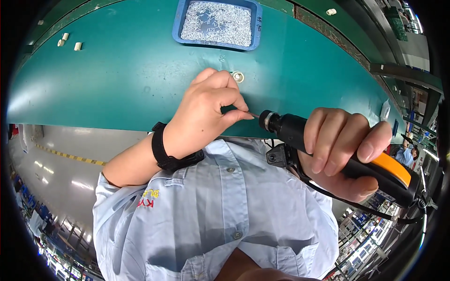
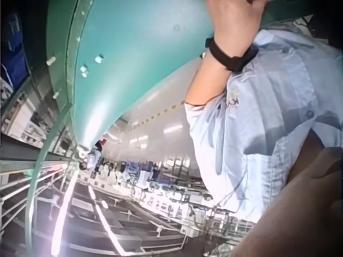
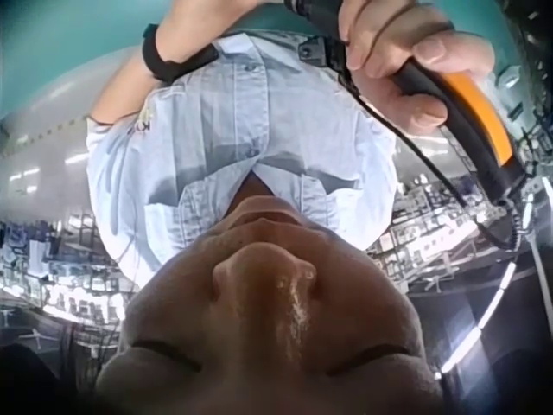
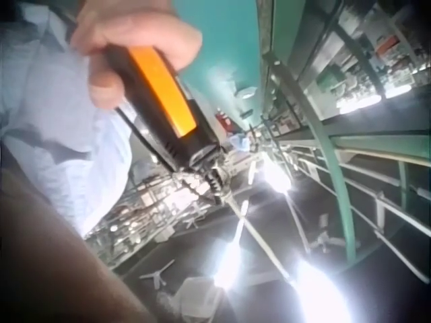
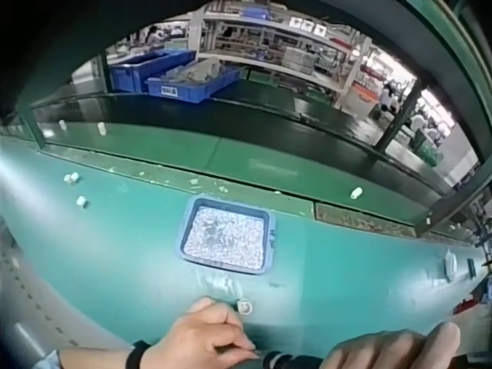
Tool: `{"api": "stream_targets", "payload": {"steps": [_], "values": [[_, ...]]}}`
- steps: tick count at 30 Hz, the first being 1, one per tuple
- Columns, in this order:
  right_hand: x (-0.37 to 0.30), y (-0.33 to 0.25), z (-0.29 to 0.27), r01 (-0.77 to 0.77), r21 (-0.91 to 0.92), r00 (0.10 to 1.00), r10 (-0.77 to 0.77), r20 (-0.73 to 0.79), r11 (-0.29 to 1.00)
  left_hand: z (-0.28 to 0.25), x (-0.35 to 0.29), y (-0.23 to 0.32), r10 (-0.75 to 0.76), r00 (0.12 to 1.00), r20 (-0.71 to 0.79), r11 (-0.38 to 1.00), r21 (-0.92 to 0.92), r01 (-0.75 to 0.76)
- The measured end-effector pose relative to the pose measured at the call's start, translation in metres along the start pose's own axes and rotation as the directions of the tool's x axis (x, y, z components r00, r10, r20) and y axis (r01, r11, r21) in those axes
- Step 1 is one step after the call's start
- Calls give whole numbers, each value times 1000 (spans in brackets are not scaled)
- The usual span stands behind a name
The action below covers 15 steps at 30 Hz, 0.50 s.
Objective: Fasten screws into small metal components using an electric screwdriver on an industrial assembly line.
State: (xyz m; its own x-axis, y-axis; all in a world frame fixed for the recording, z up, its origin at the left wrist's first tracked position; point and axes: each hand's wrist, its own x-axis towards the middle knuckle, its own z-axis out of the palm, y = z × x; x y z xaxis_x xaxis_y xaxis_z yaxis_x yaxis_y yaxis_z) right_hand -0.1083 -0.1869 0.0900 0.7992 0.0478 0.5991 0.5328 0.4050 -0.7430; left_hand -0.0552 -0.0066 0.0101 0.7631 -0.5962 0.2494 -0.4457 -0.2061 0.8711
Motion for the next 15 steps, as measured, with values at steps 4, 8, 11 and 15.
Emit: {"api": "stream_targets", "payload": {"steps": [4, 8, 11, 15], "values": [[2, -3, 2, -30, -57, 999, 31, 11, 998, -1, 1, 1, 15, 999, 40, 998, 68, -18], [6, -5, -6, -78, -166, 996, 84, 27, 983, -1, 11, 1, 51, 999, 10, 993, 106, -52], [8, 1, -14, -72, -192, 997, 76, 14, 979, -2, 21, -2, 53, 993, -104, 990, 136, -39], [15, 11, -20, -9, -158, 1000, 4, -31, 987, -3, 26, -31, -156, 982, 106, 974, -147, 170]]}}
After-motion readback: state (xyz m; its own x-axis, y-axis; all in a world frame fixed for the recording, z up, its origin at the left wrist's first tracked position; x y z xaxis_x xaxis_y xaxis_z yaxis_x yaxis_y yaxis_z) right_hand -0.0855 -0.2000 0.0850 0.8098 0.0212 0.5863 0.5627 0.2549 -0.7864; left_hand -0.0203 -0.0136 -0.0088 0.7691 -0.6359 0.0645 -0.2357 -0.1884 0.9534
